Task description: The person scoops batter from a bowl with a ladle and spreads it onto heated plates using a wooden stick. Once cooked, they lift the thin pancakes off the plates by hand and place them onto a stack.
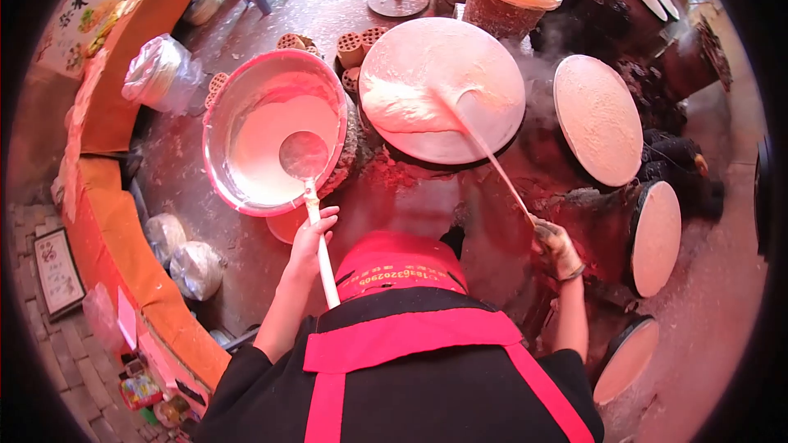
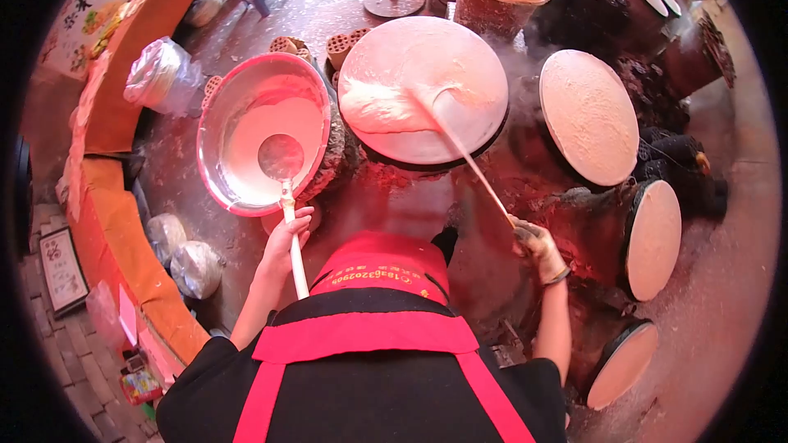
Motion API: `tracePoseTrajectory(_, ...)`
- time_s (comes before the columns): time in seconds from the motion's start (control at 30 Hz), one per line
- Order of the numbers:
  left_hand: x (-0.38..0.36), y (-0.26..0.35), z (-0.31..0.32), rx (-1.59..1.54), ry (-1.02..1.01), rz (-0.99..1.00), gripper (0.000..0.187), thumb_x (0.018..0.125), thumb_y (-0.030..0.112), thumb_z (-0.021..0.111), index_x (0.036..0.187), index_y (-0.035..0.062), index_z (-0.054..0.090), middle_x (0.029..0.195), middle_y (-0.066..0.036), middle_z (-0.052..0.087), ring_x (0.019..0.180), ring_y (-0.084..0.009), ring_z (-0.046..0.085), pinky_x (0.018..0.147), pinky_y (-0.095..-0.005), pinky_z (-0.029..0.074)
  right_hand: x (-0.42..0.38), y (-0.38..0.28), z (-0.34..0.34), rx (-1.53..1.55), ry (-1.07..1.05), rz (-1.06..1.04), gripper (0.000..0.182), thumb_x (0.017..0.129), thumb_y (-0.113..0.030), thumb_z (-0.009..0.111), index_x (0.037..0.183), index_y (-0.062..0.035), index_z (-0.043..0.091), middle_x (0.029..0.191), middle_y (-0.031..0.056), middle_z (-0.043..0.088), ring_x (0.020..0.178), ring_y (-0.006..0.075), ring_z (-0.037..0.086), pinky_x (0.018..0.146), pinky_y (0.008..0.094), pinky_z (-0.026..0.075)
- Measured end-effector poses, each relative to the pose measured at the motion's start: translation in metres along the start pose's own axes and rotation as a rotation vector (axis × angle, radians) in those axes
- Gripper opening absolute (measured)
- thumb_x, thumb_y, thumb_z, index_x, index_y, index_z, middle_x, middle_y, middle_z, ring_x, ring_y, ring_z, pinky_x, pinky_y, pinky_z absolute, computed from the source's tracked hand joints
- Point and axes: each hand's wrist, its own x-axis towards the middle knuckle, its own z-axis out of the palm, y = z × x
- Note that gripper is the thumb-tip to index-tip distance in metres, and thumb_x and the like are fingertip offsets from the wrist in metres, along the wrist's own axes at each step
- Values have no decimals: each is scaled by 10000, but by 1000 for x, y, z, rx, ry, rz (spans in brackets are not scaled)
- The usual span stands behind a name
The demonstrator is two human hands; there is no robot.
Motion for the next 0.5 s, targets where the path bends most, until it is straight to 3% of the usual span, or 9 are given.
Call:
tracePoseTrajectory(0.07,4,-7,-29,-3,18,-8,267,854,81,632,1116,126,651,1019,84,611,859,5,517,732,-159,387,-6,-15,83,280,64,81,616,901,-497,561,1307,-37,513,588,-84,396,465,32,337,409,206,232)
tracePoseTrajectory(0.13,-7,-8,-47,-62,50,6,267,845,55,631,1107,100,650,981,82,604,790,16,493,680,-140,374,26,-26,178,346,62,-102,658,917,-572,486,1306,-41,495,580,-100,335,456,23,288,414,206,220)
tracePoseTrajectory(0.2,-18,-15,-71,-88,70,34,271,833,47,642,1102,78,646,930,82,584,730,17,450,648,-143,357,87,-23,257,259,101,-220,625,917,-562,504,1275,-50,525,634,-82,415,477,28,341,430,218,279)
tracePoseTrajectory(0.23,-25,-18,-79,-115,99,63,277,825,42,647,1101,67,643,892,84,564,690,11,415,624,-148,341,116,-34,299,342,138,-116,561,929,-513,522,1259,-59,541,673,-67,456,499,42,379,454,223,313)
tracePoseTrajectory(0.27,-32,-22,-88,-142,109,79,281,826,47,647,1106,63,636,928,67,579,737,-3,449,662,-152,357,150,-37,334,387,150,-172,541,928,-458,550,1296,-63,509,673,-38,516,484,62,416,449,212,322)
tracePoseTrajectory(0.3,-39,-26,-95,-157,136,95,279,830,51,643,1108,59,633,952,56,585,771,-14,463,697,-164,366,181,-36,364,470,105,-260,452,939,-439,539,1233,-96,547,691,-17,542,482,80,451,439,217,340)
tracePoseTrajectory(0.4,-52,-41,-114,-187,215,136,276,842,61,629,1117,51,623,1015,32,596,863,-41,489,793,-204,378,259,-23,413,327,342,-337,393,967,-462,460,1039,-86,551,634,13,539,407,92,449,364,266,365)
tracePoseTrajectory(0.47,-59,-43,-120,-170,218,112,267,849,64,624,1116,59,629,1001,45,587,853,-37,478,789,-209,373,280,7,416,267,527,-397,364,968,-464,450,1031,-109,503,618,-6,511,398,87,431,342,266,344)
tracePoseTrajectory(0.5,-61,-44,-122,-164,218,97,266,848,65,627,1115,60,630,989,49,581,847,-35,475,779,-204,371,271,14,412,325,510,-332,345,967,-459,451,1055,-126,483,609,-13,496,392,86,415,336,266,333)
